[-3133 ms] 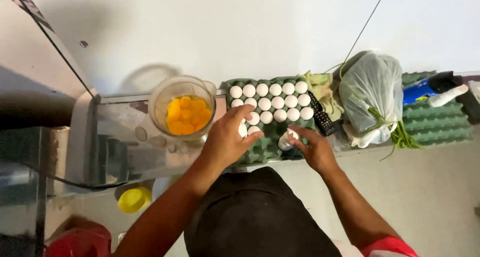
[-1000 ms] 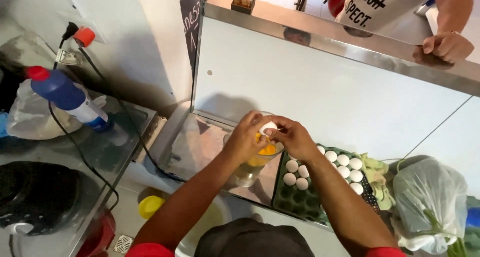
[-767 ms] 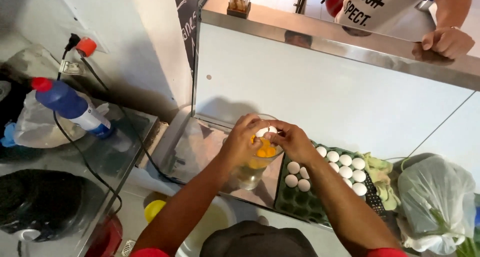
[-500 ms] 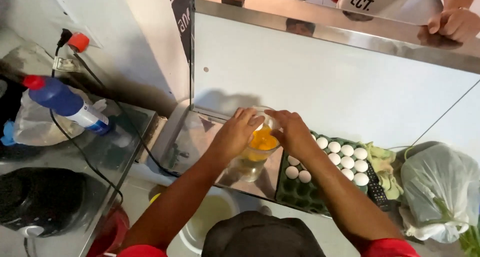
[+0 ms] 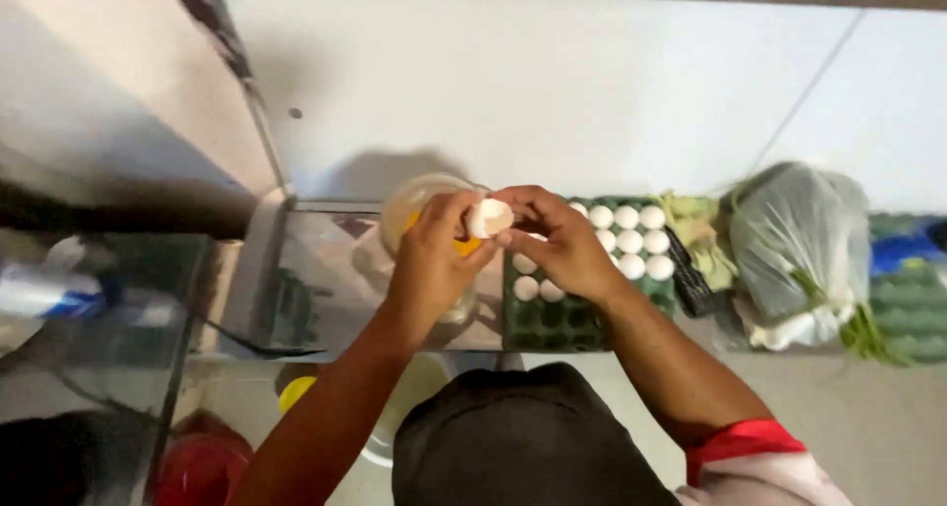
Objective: Cracking a large quantity of eggs from a carton into a blender jar for food preparation.
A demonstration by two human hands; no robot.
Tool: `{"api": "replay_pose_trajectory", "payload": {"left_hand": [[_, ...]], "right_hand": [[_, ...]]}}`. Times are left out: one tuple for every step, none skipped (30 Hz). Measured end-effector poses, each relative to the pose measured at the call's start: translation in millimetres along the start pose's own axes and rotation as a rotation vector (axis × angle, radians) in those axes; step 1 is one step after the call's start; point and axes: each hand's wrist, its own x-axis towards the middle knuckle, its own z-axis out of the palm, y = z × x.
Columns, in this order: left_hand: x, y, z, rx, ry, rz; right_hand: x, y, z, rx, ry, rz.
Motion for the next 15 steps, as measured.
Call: {"api": "replay_pose_trajectory", "payload": {"left_hand": [[0.1,2.2,4.9,-0.037,-0.005,-0.005],[-1.1,5.6,13.5,-0.070,-0.045,-0.002],[-2.5,7.7,20.8,-0.087,-0.049,-0.009],[-3.9,9.7,27.2,-0.103,-0.053,-0.017],[-5.4,9.2,37.7,-0.118,-0.075,-0.015],[-7.3,8.9,46.8,-0.174,-0.104,-0.029],[-8.6,7.8,52.7,-0.220,-0.120,-0.043],[-11.3,9.0,61.6,-0.227,-0.130,-0.040],[-12.9,9.5,69.4,-0.269,-0.156,-0.044],[-14.6,10.2,77.0,-0.311,-0.182,-0.049],[-17.7,9.5,87.3,-0.311,-0.191,-0.047],[-20.7,8.8,97.6,-0.336,-0.243,-0.059],[-24.0,8.2,107.4,-0.361,-0.299,-0.072],[-24.7,12.1,113.6,-0.360,-0.311,-0.071],[-25.5,16.2,120.6,-0.346,-0.350,-0.068]], "right_hand": [[-6.5,-5.9,-7.7,-0.060,-0.033,-0.044],[-18.5,-8.0,-24.5,-0.069,0.009,-0.015],[-28.6,-9.8,-40.0,-0.154,0.030,-0.023],[-39.1,-12.3,-54.4,-0.239,0.050,-0.029],[-52.2,-6.0,-71.7,-0.242,0.071,-0.012],[-66.0,-1.1,-87.5,-0.372,0.130,0.029],[-76.0,3.5,-101.5,-0.500,0.180,0.060],[-90.1,11.1,-107.7,-0.502,0.190,0.066],[-102.1,19.2,-113.6,-0.548,0.176,0.134],[-114.2,27.2,-119.2,-0.593,0.160,0.202],[-123.6,40.5,-121.3,-0.589,0.169,0.206],[-133.0,53.9,-123.4,-0.631,0.123,0.220],[-142.8,67.0,-124.6,-0.670,0.077,0.237],[-147.0,75.2,-124.5,-0.663,0.086,0.244],[-151.7,83.3,-124.9,-0.612,0.136,0.269]]}}
